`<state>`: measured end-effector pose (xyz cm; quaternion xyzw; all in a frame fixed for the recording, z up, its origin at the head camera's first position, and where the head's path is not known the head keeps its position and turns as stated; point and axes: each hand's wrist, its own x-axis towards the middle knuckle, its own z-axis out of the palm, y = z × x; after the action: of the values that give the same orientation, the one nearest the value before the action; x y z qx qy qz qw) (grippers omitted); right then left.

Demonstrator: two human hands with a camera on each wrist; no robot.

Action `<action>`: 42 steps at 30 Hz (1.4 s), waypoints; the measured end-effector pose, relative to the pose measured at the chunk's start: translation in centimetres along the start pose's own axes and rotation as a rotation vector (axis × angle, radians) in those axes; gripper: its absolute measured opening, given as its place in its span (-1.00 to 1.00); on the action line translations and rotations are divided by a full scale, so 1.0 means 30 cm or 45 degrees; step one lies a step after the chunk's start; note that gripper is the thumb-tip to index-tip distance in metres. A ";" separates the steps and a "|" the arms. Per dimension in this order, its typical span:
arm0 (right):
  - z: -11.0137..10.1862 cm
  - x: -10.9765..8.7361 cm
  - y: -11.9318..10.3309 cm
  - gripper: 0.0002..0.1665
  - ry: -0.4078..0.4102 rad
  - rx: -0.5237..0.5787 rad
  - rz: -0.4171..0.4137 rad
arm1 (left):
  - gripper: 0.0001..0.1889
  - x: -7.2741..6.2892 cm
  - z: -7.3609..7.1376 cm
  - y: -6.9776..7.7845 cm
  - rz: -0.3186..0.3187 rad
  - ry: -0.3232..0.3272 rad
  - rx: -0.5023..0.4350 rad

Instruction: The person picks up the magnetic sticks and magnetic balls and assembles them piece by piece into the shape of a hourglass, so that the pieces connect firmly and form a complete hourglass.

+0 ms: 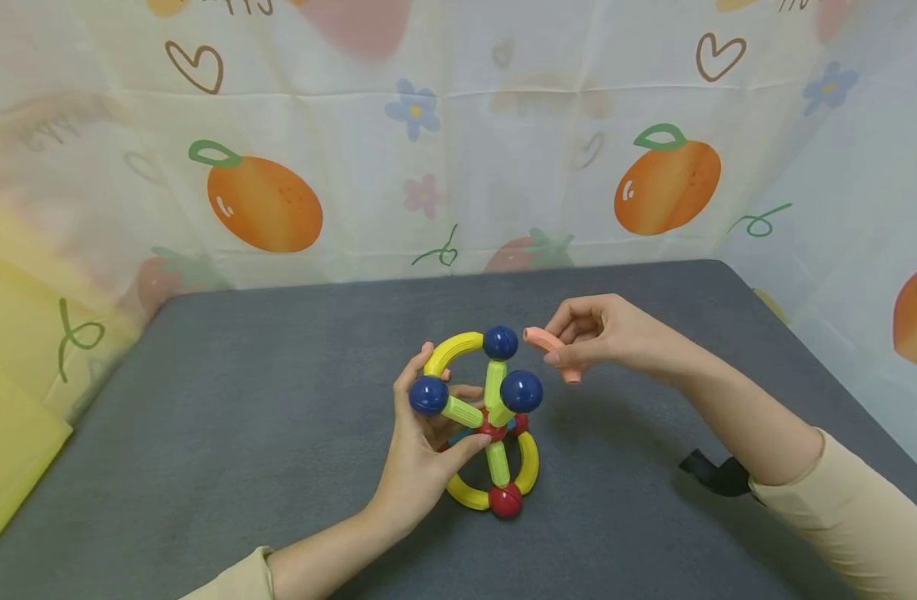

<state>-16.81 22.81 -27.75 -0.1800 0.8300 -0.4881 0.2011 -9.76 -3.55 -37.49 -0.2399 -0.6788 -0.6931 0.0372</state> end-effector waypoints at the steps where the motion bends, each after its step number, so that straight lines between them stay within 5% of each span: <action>1: 0.004 0.001 -0.003 -0.65 -0.011 -0.003 -0.002 | 0.08 0.000 0.000 0.000 -0.001 -0.001 -0.001; 12: 0.022 0.001 -0.007 -0.61 -0.014 0.037 0.008 | 0.07 0.001 -0.002 0.000 0.023 -0.006 -0.010; 20: 0.045 -0.022 0.009 -0.61 0.104 0.152 0.007 | 0.07 0.003 -0.004 0.002 0.026 -0.002 0.003; 26: 0.063 -0.045 0.018 -0.64 0.225 0.086 -0.011 | 0.07 0.004 -0.005 0.005 0.016 0.002 0.003; 38: 0.066 -0.103 0.063 -0.68 0.115 0.165 -0.439 | 0.01 -0.001 -0.010 0.008 0.012 -0.029 -0.095; 42: 0.073 -0.107 0.064 -0.67 0.106 0.147 -0.481 | -0.02 -0.002 -0.013 0.010 0.006 -0.030 -0.118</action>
<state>-13.16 23.66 -29.91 -0.3002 0.7597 -0.5710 0.0813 -9.70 -3.97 -37.22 -0.2512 -0.6459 -0.7207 0.0196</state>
